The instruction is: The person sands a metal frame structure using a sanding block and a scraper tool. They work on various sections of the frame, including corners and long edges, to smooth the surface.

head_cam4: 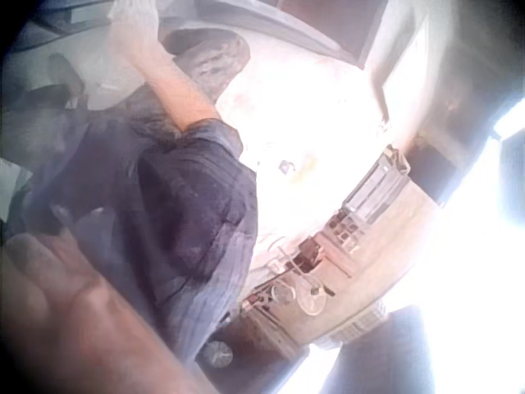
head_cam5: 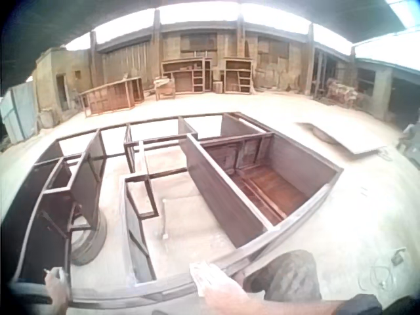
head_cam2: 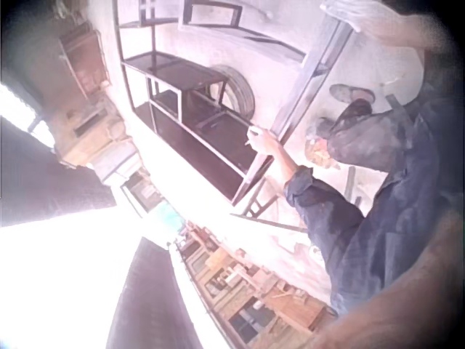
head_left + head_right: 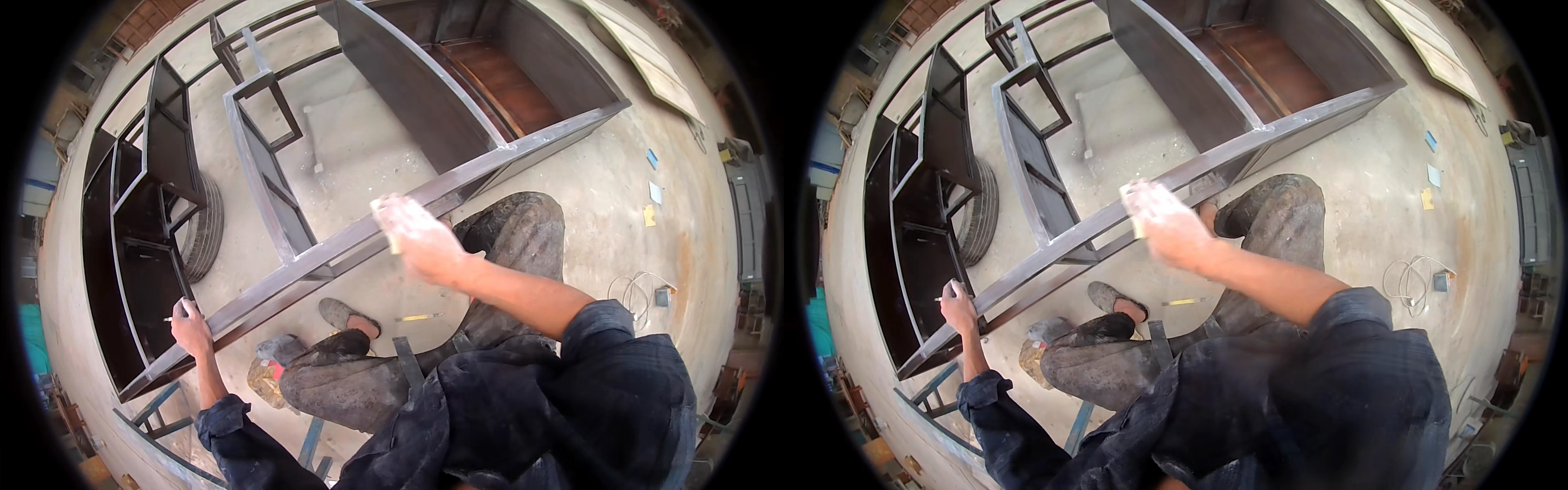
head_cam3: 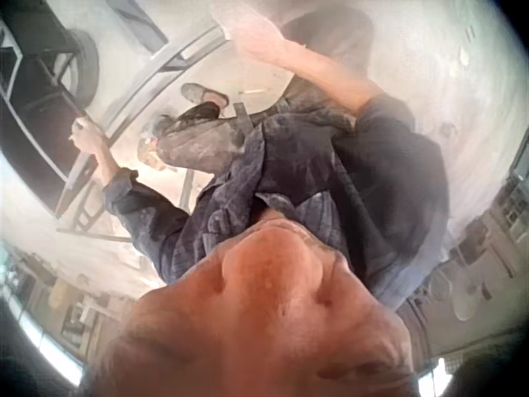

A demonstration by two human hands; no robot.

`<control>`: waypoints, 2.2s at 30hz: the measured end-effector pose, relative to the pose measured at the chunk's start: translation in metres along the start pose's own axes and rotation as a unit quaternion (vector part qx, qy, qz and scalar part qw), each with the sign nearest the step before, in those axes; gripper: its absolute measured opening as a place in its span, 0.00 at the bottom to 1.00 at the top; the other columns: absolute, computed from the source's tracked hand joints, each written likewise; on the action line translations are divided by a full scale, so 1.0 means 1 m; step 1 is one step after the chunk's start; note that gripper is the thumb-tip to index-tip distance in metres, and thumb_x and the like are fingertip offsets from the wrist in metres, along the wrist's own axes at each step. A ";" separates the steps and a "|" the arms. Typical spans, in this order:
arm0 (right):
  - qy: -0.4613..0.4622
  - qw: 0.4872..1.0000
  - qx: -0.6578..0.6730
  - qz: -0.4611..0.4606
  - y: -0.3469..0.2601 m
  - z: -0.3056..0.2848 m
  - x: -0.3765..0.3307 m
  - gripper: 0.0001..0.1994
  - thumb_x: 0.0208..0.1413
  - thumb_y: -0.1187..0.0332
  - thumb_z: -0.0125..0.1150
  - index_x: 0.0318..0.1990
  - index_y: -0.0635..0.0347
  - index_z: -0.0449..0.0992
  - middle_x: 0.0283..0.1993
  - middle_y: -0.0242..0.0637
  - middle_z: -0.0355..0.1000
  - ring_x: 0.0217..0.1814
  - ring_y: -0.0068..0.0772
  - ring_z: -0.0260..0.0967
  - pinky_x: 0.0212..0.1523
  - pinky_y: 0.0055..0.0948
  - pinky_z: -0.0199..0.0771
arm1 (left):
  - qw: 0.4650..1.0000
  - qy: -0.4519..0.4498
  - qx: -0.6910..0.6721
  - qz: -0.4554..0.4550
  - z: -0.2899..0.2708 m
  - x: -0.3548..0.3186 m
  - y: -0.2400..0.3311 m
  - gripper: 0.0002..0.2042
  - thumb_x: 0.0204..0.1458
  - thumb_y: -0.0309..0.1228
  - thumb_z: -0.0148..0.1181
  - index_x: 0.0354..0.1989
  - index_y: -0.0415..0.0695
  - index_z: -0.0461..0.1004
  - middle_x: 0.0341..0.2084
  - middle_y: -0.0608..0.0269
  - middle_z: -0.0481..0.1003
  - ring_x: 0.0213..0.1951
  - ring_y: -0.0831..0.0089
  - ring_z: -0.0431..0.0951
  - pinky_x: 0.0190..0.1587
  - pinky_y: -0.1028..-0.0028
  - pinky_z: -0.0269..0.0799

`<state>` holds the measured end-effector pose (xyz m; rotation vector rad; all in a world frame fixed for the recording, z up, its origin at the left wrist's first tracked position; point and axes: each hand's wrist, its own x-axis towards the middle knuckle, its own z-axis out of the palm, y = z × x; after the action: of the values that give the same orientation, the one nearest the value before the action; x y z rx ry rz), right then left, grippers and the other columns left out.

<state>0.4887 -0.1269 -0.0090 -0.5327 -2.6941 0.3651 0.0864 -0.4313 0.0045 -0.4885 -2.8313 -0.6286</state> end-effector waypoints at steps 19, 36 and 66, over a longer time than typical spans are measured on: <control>0.003 0.997 0.036 -0.071 -0.004 0.005 -0.030 0.36 0.47 0.79 0.53 0.69 0.73 0.61 0.73 0.57 0.58 0.79 0.53 0.51 0.79 0.43 0.48 | 0.746 -0.305 -0.587 0.078 -0.077 -0.182 0.260 0.26 0.72 0.39 0.43 0.68 0.29 0.58 0.50 0.40 0.78 0.51 0.58 0.80 0.51 0.64 0.75; -0.056 0.962 0.203 -0.175 -0.044 -0.050 -0.046 0.13 0.45 0.79 0.66 0.41 0.61 0.82 0.40 0.40 0.80 0.40 0.45 0.77 0.41 0.37 0.78 | 0.233 -0.301 -0.869 0.316 -0.247 -0.328 0.297 0.74 0.37 0.81 0.44 0.70 0.15 0.31 0.59 0.23 0.67 0.63 0.44 0.71 0.65 0.60 0.67; -0.076 0.982 -0.016 -0.172 -0.048 0.103 0.282 0.26 0.70 0.55 0.45 0.66 0.67 0.67 0.72 0.51 0.60 0.79 0.56 0.46 0.77 0.49 0.46 | 0.960 -0.023 -0.086 0.264 -0.039 -0.155 0.098 0.28 0.45 0.17 0.54 0.60 0.26 0.66 0.64 0.32 0.64 0.69 0.45 0.62 0.71 0.56 0.60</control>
<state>0.1893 -0.0731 -0.0009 -0.0419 -2.8722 0.2749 0.2698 -0.4071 0.0354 -1.2446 -2.5197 -0.7517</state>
